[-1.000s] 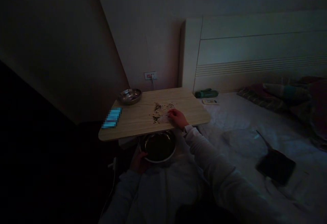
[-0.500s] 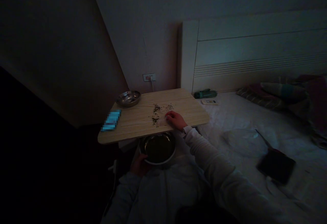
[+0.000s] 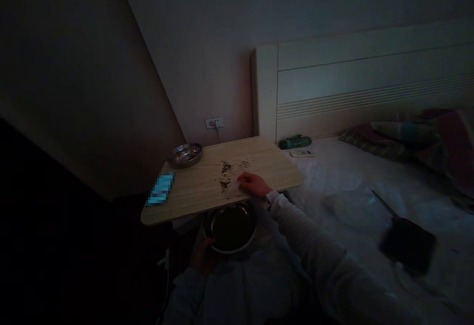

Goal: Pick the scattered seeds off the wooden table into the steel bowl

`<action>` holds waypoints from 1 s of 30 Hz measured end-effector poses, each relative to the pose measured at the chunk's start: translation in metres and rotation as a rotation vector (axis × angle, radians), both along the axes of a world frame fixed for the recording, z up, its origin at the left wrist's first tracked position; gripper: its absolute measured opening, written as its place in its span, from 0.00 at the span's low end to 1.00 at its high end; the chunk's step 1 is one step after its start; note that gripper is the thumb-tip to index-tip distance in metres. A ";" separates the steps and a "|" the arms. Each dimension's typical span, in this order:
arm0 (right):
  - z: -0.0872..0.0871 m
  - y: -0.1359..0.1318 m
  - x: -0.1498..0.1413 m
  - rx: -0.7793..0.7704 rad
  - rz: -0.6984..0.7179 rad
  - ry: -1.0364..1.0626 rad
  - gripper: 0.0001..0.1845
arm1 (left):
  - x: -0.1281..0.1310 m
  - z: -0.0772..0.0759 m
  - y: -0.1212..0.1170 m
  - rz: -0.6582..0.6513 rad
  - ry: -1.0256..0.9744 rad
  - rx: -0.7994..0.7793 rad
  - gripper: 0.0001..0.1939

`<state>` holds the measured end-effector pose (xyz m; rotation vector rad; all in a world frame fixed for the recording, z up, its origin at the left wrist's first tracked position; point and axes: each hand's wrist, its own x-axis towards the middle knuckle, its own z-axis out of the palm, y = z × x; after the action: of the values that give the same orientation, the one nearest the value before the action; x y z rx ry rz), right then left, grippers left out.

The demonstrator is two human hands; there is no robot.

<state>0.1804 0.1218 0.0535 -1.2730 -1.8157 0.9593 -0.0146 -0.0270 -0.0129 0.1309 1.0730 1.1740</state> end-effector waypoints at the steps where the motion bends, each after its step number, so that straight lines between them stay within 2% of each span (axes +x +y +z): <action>1: 0.000 -0.001 0.000 -0.013 0.018 0.009 0.11 | 0.001 0.001 0.000 0.001 0.006 -0.006 0.16; 7: 0.003 -0.002 0.000 -0.142 0.100 0.159 0.10 | 0.004 0.010 0.001 0.027 0.016 -0.048 0.10; 11: 0.003 -0.001 0.001 -0.132 0.027 0.263 0.09 | 0.004 0.009 0.001 0.011 0.009 -0.062 0.09; 15: 0.004 0.000 0.001 -0.085 -0.008 0.309 0.09 | 0.002 0.005 0.001 0.005 0.005 -0.020 0.14; 19: 0.004 -0.003 0.000 -0.074 0.013 0.276 0.10 | 0.002 0.004 0.000 -0.017 0.009 0.027 0.14; 24: 0.000 -0.018 -0.009 -0.015 0.113 0.221 0.12 | 0.003 0.004 0.000 -0.012 -0.024 0.032 0.13; 30: 0.001 -0.031 -0.014 0.157 -0.014 -0.028 0.09 | 0.001 0.003 0.000 -0.015 -0.008 -0.002 0.10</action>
<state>0.1664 0.0908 0.0541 -1.2059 -1.8626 0.7786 -0.0132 -0.0271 -0.0103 0.1324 1.0639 1.1594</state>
